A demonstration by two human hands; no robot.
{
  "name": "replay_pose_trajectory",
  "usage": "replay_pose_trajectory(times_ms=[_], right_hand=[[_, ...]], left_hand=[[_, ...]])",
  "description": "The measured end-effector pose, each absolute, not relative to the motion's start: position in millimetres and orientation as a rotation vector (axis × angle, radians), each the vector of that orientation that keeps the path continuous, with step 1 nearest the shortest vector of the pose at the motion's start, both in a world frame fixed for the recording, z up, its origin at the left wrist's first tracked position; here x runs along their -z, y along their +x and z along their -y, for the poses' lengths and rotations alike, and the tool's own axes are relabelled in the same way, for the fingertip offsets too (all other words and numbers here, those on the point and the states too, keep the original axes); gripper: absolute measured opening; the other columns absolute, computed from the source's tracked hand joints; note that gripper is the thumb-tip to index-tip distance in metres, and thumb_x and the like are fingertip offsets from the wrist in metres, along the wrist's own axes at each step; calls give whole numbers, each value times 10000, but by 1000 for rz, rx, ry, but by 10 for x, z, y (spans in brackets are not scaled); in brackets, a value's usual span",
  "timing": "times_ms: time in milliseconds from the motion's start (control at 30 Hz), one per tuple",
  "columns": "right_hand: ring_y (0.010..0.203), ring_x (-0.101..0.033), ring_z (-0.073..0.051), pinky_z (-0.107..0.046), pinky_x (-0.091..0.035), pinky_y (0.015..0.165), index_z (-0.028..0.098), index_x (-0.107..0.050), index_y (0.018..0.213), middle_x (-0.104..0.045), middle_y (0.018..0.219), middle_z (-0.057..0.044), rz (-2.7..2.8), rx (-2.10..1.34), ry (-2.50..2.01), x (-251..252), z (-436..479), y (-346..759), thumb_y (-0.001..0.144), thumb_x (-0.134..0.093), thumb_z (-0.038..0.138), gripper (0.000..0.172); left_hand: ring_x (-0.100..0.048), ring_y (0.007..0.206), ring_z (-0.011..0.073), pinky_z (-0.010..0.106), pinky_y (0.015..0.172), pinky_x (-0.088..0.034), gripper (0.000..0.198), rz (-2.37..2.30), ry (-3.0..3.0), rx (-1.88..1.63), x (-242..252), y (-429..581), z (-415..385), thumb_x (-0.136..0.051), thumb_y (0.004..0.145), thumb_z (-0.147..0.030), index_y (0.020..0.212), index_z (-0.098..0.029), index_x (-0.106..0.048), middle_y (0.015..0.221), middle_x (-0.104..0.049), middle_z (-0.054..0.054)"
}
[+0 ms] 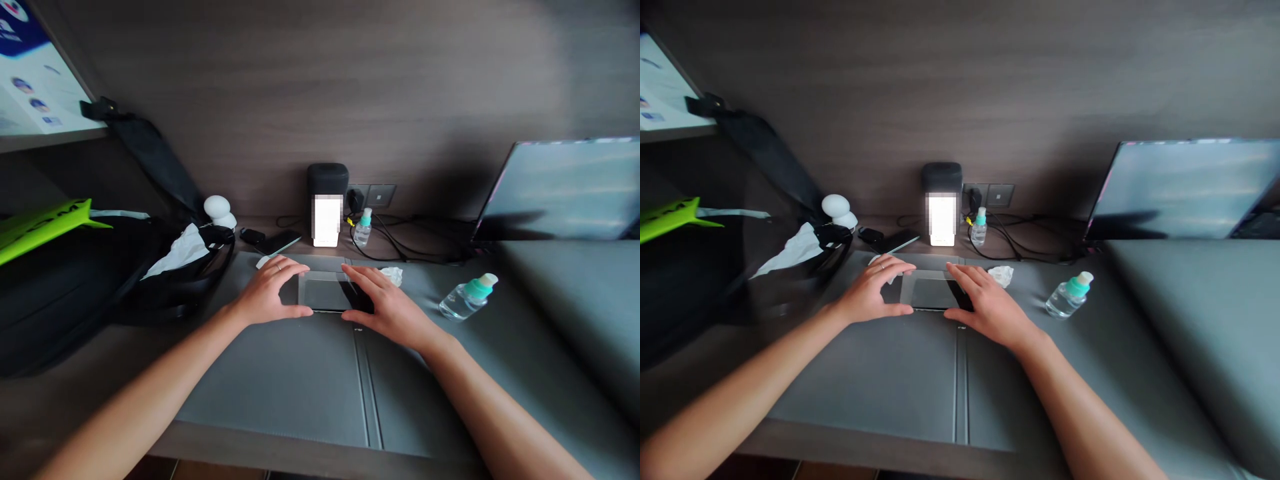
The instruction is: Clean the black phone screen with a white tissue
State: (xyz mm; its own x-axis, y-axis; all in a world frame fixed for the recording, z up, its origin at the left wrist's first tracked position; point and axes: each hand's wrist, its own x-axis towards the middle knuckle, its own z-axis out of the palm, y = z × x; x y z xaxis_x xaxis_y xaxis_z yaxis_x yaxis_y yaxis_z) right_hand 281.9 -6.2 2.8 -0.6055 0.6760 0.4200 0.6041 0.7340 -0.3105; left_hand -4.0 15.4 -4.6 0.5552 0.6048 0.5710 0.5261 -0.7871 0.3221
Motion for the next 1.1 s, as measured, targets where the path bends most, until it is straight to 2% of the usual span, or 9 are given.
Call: replay_pose_trajectory(times_ms=[233,333,433,533,667,767,833,933,1100], right_hand=[[1242,-537,-311,-513,-468,1043,308,-396,1473,-530,1380,-110,2153,-376,-970,-80,81,2837,792,-735,520,790],[1291,-501,-303,-509,-442,1075,354,-327,1497,-430,1469,-100,1905,-534,-852,-45,85,2754,761,-779,489,874],[1359,-441,-290,-525,-359,1134,376,-278,1504,-339,1546,-94,1657,-803,-728,19,85,2648,766,-783,472,900],[1313,-498,-273,-529,-342,1136,336,-374,1453,-470,1465,-108,1504,-1079,-633,34,100,2566,778,-778,467,797],[1167,-603,-243,-469,-400,1079,290,-492,1374,-601,1325,-103,1358,-1322,-571,-47,139,2555,785,-745,537,687],[955,-647,-196,-384,-474,943,206,-589,1296,-677,1138,-106,1294,-1579,-525,-110,167,2617,877,-535,668,626],[837,-636,-180,-356,-489,841,145,-622,1258,-696,1033,-116,1333,-1833,-481,-129,187,2662,920,-402,696,683],[797,-640,-188,-366,-475,800,104,-575,1308,-707,1028,-151,1467,-2152,-408,-127,225,2683,936,-366,689,724],[715,-653,-193,-376,-481,754,141,-303,1501,-729,1017,-151,1567,-2416,-394,-136,294,2600,905,-403,719,836]], left_hand=[[-582,962,239,405,882,-470,533,-930,2583,-912,43,-26,-156,-751,743,-540,1130,-216,-578,1007,-651,39],[-575,925,231,391,853,-465,468,-912,2525,-923,22,19,-100,-738,753,-500,1082,-206,-581,960,-635,36],[-565,900,225,384,835,-462,450,-903,2464,-951,10,78,-41,-721,764,-485,1076,-197,-574,937,-620,40],[-564,887,228,387,823,-464,478,-897,2471,-940,11,139,5,-712,766,-532,1077,-198,-571,928,-619,43],[-585,912,249,441,897,-455,621,-825,2545,-881,16,188,44,-632,749,-730,1064,-199,-578,961,-634,59],[-588,995,275,473,946,-451,729,-738,2587,-907,22,166,46,-531,758,-811,1164,-205,-556,1065,-638,90],[-568,1083,294,471,951,-469,799,-748,2615,-995,27,130,37,-583,751,-780,1298,-206,-487,1173,-608,119],[-524,1192,327,482,973,-479,962,-807,2715,-1066,31,87,35,-684,725,-711,1466,-213,-324,1320,-528,161],[-542,1200,339,501,1006,-464,1108,-656,2906,-1008,15,126,103,-680,724,-715,1550,-225,-128,1380,-504,180]])
